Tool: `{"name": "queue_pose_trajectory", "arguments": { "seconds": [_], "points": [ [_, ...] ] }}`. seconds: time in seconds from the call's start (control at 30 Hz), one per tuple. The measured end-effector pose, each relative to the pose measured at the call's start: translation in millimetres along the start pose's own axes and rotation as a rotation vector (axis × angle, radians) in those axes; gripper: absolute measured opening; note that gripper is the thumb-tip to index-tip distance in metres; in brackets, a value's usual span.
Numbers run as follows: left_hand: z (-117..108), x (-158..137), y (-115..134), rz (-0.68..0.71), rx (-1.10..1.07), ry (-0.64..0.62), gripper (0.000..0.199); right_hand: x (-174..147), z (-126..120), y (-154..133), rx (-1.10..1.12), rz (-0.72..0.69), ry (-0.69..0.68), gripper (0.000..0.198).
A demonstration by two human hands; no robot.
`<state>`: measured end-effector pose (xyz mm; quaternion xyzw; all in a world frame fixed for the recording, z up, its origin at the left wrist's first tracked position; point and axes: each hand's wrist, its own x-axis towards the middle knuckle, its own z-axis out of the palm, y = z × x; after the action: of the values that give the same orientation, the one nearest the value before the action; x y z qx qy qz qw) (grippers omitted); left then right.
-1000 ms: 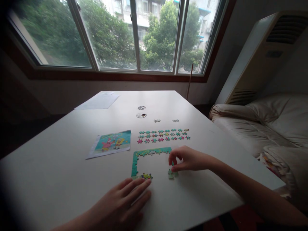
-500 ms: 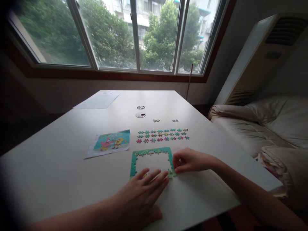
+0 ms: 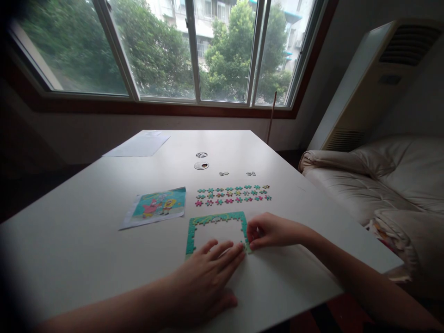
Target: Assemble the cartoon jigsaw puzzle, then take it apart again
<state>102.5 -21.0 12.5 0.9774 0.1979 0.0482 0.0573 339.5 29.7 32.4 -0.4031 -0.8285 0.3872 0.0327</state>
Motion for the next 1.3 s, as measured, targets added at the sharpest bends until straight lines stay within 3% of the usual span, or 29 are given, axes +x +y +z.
{"name": "queue_pose_trajectory", "arguments": {
  "seconds": [0.27,0.93,1.3],
  "points": [
    [5,-2,2,-0.089,-0.036,0.013,0.063,0,0,0,0.012,0.013,0.002,0.025],
    [1,6,1,-0.041,-0.051,0.013,0.06,0,0,-1,0.005,0.004,0.007,0.02],
    [-1,-22,4,0.0,0.065,-0.025,0.058,0,0,-1,0.0,0.021,-0.006,0.023]
  ]
}}
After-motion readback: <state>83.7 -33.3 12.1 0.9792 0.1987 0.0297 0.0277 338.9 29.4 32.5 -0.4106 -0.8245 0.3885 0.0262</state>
